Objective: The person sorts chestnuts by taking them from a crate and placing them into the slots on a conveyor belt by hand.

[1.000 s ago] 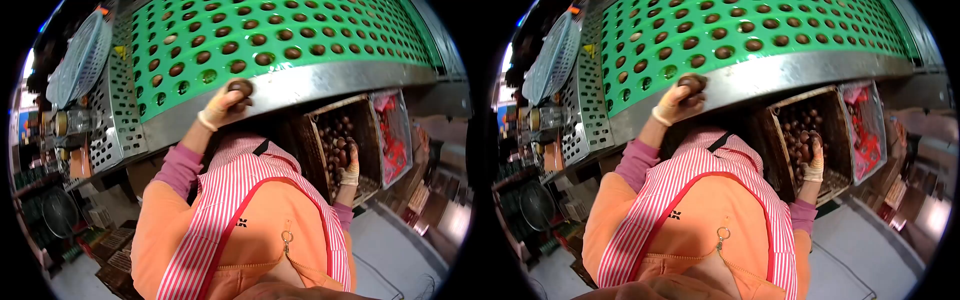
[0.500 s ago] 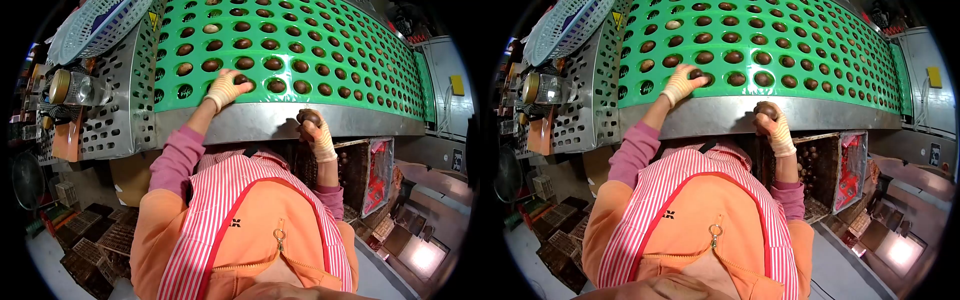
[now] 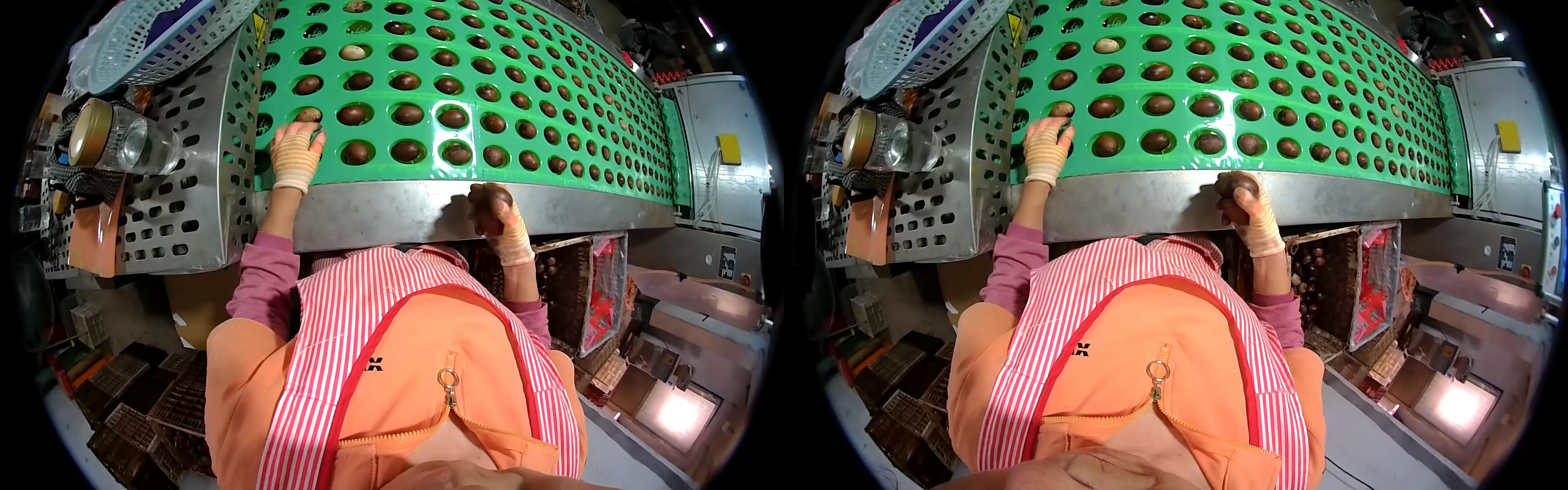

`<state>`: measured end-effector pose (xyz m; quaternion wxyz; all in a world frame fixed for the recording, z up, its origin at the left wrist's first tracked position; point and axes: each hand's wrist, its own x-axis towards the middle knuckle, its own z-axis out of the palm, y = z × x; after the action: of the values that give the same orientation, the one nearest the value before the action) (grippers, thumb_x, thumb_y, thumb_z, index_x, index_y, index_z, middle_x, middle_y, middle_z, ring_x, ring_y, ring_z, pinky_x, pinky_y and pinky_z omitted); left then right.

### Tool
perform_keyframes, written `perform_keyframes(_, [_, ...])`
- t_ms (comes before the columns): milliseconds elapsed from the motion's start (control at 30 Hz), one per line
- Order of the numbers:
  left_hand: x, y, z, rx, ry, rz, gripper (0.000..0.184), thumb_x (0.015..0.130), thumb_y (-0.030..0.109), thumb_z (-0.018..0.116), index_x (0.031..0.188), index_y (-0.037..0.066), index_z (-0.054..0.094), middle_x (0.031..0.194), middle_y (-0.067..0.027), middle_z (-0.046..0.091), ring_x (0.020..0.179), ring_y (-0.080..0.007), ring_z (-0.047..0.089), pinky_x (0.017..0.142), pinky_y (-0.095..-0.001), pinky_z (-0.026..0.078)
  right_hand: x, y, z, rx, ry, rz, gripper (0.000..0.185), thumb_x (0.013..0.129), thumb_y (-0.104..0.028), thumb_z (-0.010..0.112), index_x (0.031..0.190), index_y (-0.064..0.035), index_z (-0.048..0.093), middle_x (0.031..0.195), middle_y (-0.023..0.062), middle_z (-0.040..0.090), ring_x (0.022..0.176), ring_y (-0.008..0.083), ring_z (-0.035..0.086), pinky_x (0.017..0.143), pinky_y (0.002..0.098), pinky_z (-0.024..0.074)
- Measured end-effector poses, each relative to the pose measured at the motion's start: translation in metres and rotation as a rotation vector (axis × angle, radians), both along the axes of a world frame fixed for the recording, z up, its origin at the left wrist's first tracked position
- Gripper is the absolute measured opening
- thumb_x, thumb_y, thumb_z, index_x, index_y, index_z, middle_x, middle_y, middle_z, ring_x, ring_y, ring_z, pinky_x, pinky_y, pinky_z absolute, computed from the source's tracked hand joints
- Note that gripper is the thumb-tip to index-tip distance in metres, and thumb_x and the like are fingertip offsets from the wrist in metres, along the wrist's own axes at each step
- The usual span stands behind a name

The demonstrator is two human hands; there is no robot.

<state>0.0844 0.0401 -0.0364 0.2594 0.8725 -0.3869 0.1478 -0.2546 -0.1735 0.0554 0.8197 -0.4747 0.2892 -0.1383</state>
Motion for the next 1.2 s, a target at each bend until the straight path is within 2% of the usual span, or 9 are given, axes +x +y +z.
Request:
perform_keyframes(167, [-0.039,-0.047,0.020,-0.095,0.438,-0.456,0.022,0.083,0.020,0.066,0.103,0.010,0.068,0.105,-0.0120,0.064,0.106,-0.0344,0.056,0.093,-0.0443,0.045,-0.018,-0.002,-0.023,0.128,-0.055,-0.169,0.065,0.073,-0.052,0.077,0.121,-0.0148,0.054,0.113,0.0062,0.062,0.080,0.0209,0.062,0.055,0.0285,0.0466])
perform_keyframes(333, [-0.085,-0.107,0.011,0.283,0.254,-0.651,0.022,0.083,0.021,0.066,0.104,0.014,0.067,0.114,-0.0068,0.059,0.105,-0.0326,0.054,0.091,-0.0448,0.046,-0.047,0.005,-0.018,0.176,-0.072,-0.260,0.067,0.073,-0.052,0.078,0.123,-0.0145,0.053,0.112,0.0064,0.061,0.080,0.0205,0.061,0.055,0.0275,0.0460])
perform_keyframes(467, [-0.087,-0.122,0.030,0.308,0.232,-0.655,0.020,0.079,0.021,0.065,0.096,0.012,0.069,0.100,-0.0100,0.062,0.103,-0.0326,0.056,0.086,-0.0464,0.048,-0.099,0.014,-0.015,0.230,-0.167,-0.345,0.069,0.072,-0.050,0.079,0.123,-0.0136,0.052,0.104,0.0039,0.058,0.080,0.0186,0.060,0.055,0.0261,0.0441])
perform_keyframes(600, [-0.045,-0.096,-0.005,0.175,-0.019,-0.417,0.051,0.082,0.027,0.066,0.126,0.003,0.058,0.127,-0.0236,0.055,0.118,-0.0409,0.049,0.101,-0.0508,0.038,-0.189,0.037,-0.019,0.277,-0.312,-0.605,0.053,0.082,-0.045,0.072,0.122,-0.0152,0.054,0.099,-0.0050,0.055,0.081,0.0159,0.057,0.056,0.0247,0.0385])
perform_keyframes(700, [-0.032,-0.093,-0.003,0.367,-0.046,-0.445,0.050,0.087,0.027,0.062,0.128,-0.002,0.054,0.130,-0.0263,0.052,0.120,-0.0415,0.048,0.104,-0.0476,0.038,-0.277,0.063,-0.017,0.261,-0.230,-1.159,0.046,0.083,-0.043,0.072,0.114,-0.0126,0.058,0.105,0.0039,0.062,0.080,0.0233,0.063,0.054,0.0304,0.0478])
perform_keyframes(833, [-0.088,-0.132,0.026,0.221,-0.109,-0.326,0.057,0.087,0.033,0.065,0.131,0.000,0.052,0.134,-0.0221,0.049,0.120,-0.0398,0.048,0.104,-0.0483,0.037,-0.393,0.109,-0.040,0.337,-0.650,-1.405,0.041,0.082,-0.041,0.074,0.108,-0.0133,0.060,0.109,0.0110,0.062,0.080,0.0276,0.064,0.051,0.0316,0.0499])
perform_keyframes(1000, [-0.271,-0.237,0.067,-0.040,0.389,-0.981,0.052,0.085,0.014,0.070,0.130,-0.002,0.051,0.128,-0.0194,0.054,0.118,-0.0304,0.051,0.102,-0.0415,0.041,-0.445,0.160,-0.071,0.220,-0.586,-1.519,0.044,0.082,-0.040,0.074,0.110,-0.0093,0.061,0.113,0.0123,0.060,0.084,0.0254,0.062,0.052,0.0308,0.0513])
perform_keyframes(1100, [-0.408,-0.279,0.076,0.406,0.577,-1.401,0.054,0.083,0.018,0.070,0.130,-0.001,0.052,0.125,-0.0201,0.057,0.117,-0.0319,0.054,0.101,-0.0381,0.042,-0.452,0.166,-0.086,0.221,-0.747,-1.428,0.045,0.081,-0.035,0.077,0.113,-0.0079,0.061,0.117,0.0155,0.056,0.085,0.0282,0.063,0.053,0.0338,0.0548])
perform_keyframes(1200, [-0.507,-0.295,0.014,0.856,0.705,-1.716,0.061,0.084,0.026,0.069,0.136,0.002,0.049,0.129,-0.0202,0.056,0.122,-0.0328,0.052,0.103,-0.0384,0.042,-0.455,0.165,-0.083,0.272,-0.848,-1.370,0.047,0.077,-0.029,0.081,0.114,-0.0074,0.062,0.124,0.0207,0.052,0.089,0.0320,0.063,0.054,0.0351,0.0548])
